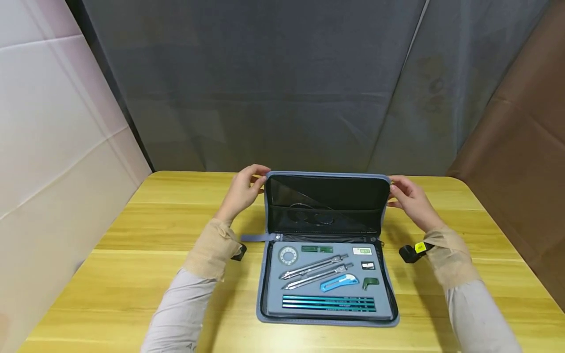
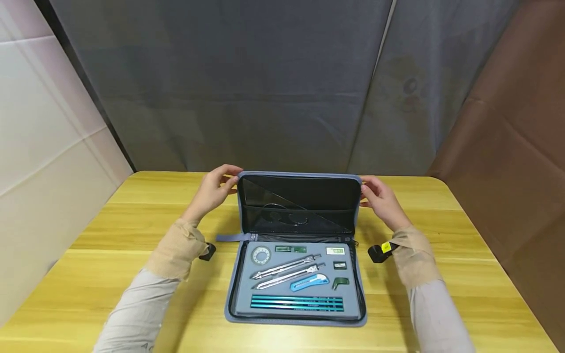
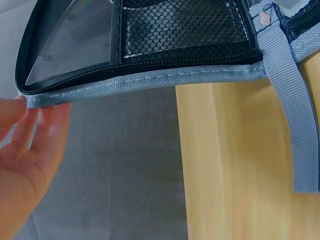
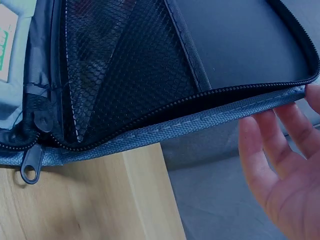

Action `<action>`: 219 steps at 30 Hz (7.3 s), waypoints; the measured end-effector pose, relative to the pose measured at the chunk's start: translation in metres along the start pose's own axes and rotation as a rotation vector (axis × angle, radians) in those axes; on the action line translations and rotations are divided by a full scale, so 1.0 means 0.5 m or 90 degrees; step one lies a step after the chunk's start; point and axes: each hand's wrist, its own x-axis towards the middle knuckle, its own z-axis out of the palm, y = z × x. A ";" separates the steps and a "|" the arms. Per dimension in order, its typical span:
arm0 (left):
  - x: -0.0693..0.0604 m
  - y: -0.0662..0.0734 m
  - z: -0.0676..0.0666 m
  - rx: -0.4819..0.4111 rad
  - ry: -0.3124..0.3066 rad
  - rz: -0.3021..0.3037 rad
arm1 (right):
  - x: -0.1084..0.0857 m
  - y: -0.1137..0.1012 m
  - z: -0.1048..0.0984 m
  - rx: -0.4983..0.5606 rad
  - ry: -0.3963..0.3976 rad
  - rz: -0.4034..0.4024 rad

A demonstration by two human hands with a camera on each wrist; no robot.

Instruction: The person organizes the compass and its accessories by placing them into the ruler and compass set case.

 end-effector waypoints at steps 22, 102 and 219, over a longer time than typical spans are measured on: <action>-0.043 0.031 -0.040 0.012 -0.104 0.089 | -0.052 -0.037 -0.018 -0.090 -0.068 -0.111; -0.318 0.049 0.059 0.058 -0.296 -0.292 | -0.307 0.040 0.067 -0.261 -0.196 -0.037; -0.352 0.068 0.132 -0.885 -0.079 -0.523 | -0.276 -0.226 0.109 -0.382 0.188 -0.526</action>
